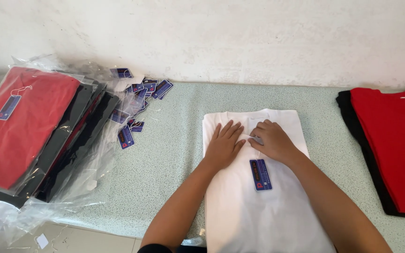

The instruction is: Folding a white t-shirt and placing it into a clear plastic bag for packaging.

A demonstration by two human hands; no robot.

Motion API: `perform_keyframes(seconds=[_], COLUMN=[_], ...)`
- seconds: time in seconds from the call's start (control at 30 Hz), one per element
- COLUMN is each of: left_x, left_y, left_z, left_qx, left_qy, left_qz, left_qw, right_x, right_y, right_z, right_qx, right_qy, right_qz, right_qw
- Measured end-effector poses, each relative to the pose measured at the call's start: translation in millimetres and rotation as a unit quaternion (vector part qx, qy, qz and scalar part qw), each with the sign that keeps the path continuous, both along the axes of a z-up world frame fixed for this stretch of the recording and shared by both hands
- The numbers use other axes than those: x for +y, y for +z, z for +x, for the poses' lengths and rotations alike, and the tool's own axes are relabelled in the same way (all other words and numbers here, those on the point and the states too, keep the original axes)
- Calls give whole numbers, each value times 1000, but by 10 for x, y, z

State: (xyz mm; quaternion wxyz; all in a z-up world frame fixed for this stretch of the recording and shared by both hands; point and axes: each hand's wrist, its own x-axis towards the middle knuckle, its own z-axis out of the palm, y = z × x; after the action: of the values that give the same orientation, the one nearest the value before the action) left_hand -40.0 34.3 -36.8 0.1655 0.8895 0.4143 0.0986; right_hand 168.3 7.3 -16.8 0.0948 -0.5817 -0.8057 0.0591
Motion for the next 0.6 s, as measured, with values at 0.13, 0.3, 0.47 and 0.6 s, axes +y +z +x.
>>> perform_keyframes(seconds=[0.13,0.3,0.47,0.6], left_x=[-2,-5,2,9], left_y=[33,55,31,11], left_z=[-4,-7,-9,-5], left_qx=[-7,-26,-29,-22], left_qy=[-2,4,6,8], left_qz=[-10,-12,-15,-10], left_qw=[1000,1000,999,1000], right_x=[10,12,-11,-33], right_y=[-20,28,34,39], right_z=[6,-22,-25,-42], right_qx=[57,188,162,131], right_qy=[9,-16,2,-5], right_qz=[21,-24,-9,6], right_qw=[998,982,987,991])
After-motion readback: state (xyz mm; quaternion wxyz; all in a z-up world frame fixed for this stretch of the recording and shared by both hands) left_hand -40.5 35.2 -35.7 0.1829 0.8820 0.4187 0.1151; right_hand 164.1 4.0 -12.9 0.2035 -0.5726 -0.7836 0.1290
